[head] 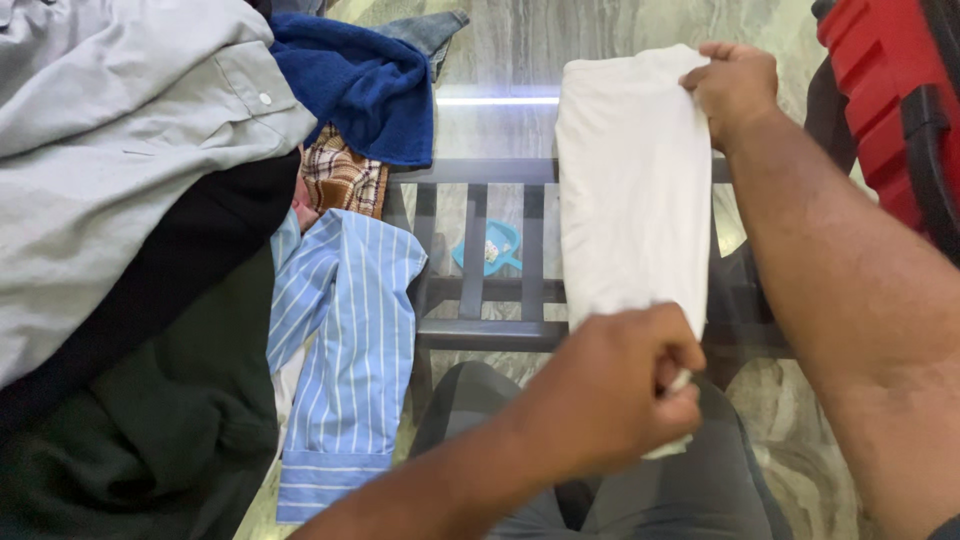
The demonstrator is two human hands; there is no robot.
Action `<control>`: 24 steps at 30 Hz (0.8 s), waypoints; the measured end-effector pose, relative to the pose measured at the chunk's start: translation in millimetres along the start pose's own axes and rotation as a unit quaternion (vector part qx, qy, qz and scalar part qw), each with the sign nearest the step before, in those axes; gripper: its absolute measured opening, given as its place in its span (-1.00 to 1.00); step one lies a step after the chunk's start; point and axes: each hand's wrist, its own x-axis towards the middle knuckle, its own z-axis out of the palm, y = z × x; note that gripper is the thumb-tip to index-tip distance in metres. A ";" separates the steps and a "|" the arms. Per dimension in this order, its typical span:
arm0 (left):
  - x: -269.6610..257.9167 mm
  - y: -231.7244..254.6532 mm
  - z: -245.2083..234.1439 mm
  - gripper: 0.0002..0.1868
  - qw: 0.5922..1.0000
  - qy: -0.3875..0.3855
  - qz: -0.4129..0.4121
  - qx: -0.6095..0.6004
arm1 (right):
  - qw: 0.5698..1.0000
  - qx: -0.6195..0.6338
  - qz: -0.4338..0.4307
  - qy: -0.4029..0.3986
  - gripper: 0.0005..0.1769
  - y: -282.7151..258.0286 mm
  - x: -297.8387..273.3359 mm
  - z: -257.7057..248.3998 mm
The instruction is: The person folds a light blue t-shirt on a glass table, smoothing it out and rolling it into a compact bundle before placing it into a red suitcase. They then pick up a cream-colored t-shirt, fold it similarly, and place it into the suitcase as well.
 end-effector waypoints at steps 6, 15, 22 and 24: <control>-3.3 -23.6 43.4 -0.69 0.993 -0.118 0.005 0.029 | 0.977 -0.173 -0.077 0.098 -0.41 53.3 -4.5 -7.7; 8.8 -51.1 25.2 -0.45 0.959 0.029 0.135 0.248 | 0.926 -0.305 -0.214 0.066 -0.27 26.2 -55.0 16.5; 2.2 -84.1 49.2 -0.25 0.923 -0.019 0.114 0.367 | 0.984 -0.138 -0.106 -0.036 -0.49 13.1 -29.8 24.6; 1.3 -85.4 48.6 -0.24 0.925 -0.022 0.112 0.362 | 0.993 -0.026 -0.078 -0.083 -0.49 5.5 -27.8 27.5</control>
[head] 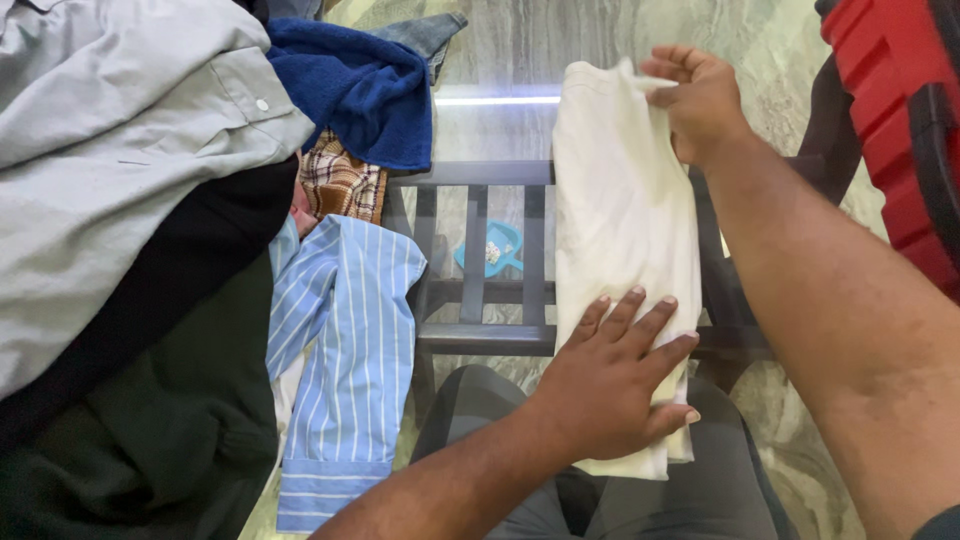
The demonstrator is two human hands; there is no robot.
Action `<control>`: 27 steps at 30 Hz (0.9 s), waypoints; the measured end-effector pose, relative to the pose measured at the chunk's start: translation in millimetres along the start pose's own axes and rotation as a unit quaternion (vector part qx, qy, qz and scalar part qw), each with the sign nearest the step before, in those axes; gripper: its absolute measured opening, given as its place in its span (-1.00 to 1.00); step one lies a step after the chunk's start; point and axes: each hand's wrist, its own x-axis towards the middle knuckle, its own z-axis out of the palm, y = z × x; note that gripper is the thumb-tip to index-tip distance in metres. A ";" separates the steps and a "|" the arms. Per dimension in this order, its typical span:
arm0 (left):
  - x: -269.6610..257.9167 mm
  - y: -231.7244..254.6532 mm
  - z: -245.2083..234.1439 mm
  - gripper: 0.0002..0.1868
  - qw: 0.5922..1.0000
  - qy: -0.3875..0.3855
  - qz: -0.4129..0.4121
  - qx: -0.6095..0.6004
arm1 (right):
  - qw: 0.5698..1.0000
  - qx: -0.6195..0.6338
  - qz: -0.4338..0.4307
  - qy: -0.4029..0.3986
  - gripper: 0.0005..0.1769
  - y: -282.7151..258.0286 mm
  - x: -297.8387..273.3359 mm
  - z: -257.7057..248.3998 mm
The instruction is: The person folds a light blue t-shirt on a glass table, smoothing it out and rolling it into a compact bundle before placing it into a red suitcase. They then pick up a cream-colored t-shirt, fold it similarly, and place it into the suitcase as well.
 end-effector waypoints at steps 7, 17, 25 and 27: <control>0.7 -0.5 -2.8 -0.25 1.000 -0.009 -0.002 0.000 | 0.955 -0.271 -0.116 0.035 -0.55 13.8 -6.9 -9.4; 1.7 -1.2 -2.0 -0.26 1.000 -0.026 -0.005 0.016 | 0.903 -0.413 -0.098 0.073 -0.56 8.7 -3.9 -24.2; 0.6 -1.8 -1.6 -0.27 1.000 -0.024 -0.006 0.014 | 0.810 -0.577 -0.096 0.045 -0.69 15.3 2.3 -25.5; -0.1 -1.6 -3.4 -0.26 1.000 -0.019 -0.005 0.007 | 0.809 -0.581 -0.065 0.061 -0.65 14.9 1.3 -23.8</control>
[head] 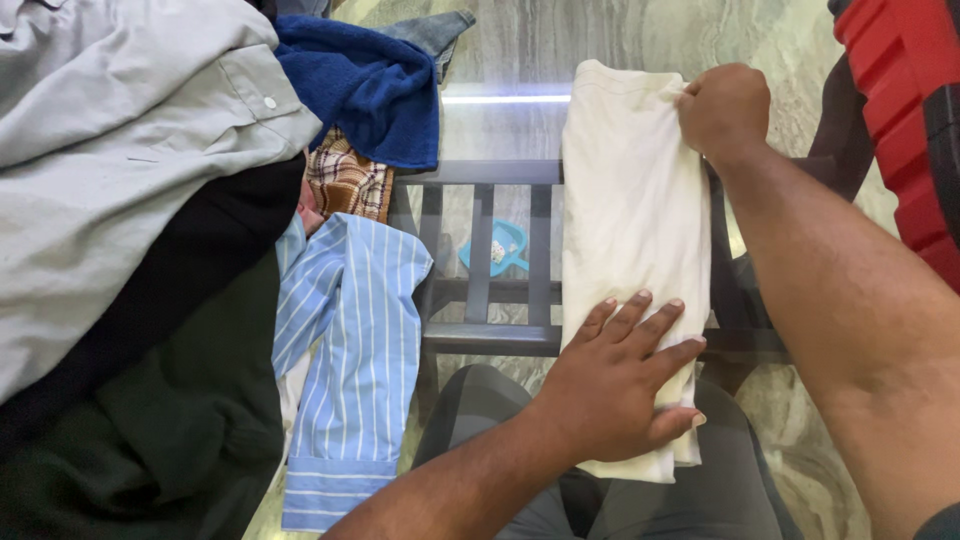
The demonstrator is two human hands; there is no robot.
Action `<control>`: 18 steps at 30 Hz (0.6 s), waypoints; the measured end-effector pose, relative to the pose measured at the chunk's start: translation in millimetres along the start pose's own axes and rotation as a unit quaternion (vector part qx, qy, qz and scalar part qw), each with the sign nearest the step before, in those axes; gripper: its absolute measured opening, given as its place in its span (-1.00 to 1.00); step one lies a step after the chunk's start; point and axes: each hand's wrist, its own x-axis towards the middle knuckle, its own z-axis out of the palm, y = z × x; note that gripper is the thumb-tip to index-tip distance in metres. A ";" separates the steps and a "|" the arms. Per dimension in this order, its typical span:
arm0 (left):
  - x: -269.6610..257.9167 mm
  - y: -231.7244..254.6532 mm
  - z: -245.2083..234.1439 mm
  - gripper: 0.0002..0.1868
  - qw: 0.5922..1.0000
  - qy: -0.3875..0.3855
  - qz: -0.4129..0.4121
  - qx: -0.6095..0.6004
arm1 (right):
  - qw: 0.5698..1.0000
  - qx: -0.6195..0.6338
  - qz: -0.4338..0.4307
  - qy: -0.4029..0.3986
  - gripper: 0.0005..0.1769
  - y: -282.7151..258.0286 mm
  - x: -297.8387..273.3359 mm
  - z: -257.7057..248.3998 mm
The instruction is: The person folds a light blue t-shirt on a glass table, smoothing it out and rolling it into a compact bundle before placing it into a red suitcase. They then pick up a cream-colored t-shirt, fold it similarly, and place it into the suitcase as well.
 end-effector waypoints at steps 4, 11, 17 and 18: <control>-0.6 1.0 -1.3 -0.26 1.000 -0.010 -0.014 0.010 | 0.999 -0.035 -0.026 0.020 -0.17 2.8 -0.2 10.2; 43.9 -19.3 4.7 -0.24 0.997 -0.063 -0.035 0.013 | 0.992 0.043 -0.121 -0.007 -0.17 -23.2 -42.6 -2.5; 92.8 -53.5 1.5 -0.26 0.996 -0.048 -0.068 0.027 | 0.962 0.201 -0.031 -0.181 -0.31 -37.6 -76.8 -26.0; 98.6 -56.0 1.9 -0.26 0.996 -0.041 -0.080 0.029 | 0.969 0.143 -0.065 -0.191 -0.30 -38.1 -78.3 -22.2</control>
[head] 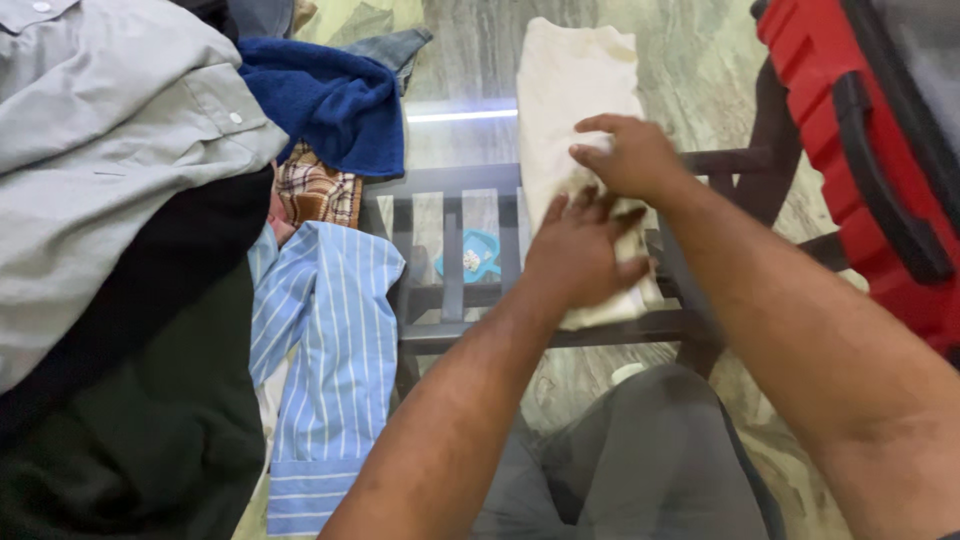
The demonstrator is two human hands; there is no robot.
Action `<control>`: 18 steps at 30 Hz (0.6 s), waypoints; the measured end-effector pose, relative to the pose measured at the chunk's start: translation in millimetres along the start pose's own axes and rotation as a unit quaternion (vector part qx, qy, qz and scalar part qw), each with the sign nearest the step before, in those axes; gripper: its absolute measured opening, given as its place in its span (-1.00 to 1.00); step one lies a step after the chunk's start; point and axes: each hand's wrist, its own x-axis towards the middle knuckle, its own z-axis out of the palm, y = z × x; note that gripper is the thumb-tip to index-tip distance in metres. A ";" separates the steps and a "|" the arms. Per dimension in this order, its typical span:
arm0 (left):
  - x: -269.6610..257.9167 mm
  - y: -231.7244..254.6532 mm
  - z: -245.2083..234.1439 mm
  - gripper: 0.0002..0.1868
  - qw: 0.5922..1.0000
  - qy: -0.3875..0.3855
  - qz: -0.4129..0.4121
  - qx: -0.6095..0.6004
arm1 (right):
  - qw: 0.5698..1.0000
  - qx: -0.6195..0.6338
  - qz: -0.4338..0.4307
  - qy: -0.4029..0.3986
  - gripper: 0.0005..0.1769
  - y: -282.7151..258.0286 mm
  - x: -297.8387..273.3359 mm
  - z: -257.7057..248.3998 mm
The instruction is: The person folds a light blue t-shirt on a glass table, smoothing it out and rolling it into a compact bundle before placing it into a red suitcase. They then pick up a cream-colored t-shirt, fold it similarly, and place it into the suitcase as well.
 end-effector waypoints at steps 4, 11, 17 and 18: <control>-4.5 12.4 2.7 -0.15 1.000 -0.011 -0.003 0.018 | 0.993 -0.100 -0.028 -0.049 -0.26 3.7 -6.5 10.1; -79.5 35.1 -0.9 0.00 0.995 -0.029 0.099 0.013 | 0.991 -0.129 -0.020 0.014 -0.23 -16.1 -37.2 15.6; -86.7 -2.7 -17.9 -0.49 0.976 -0.069 0.080 -0.189 | 0.952 -0.101 -0.119 0.264 -0.28 -11.5 -72.1 23.1; -82.5 -15.3 -22.5 -0.59 0.959 -0.097 -0.065 -0.259 | 0.949 -0.054 -0.126 0.285 -0.30 -7.2 -73.0 26.4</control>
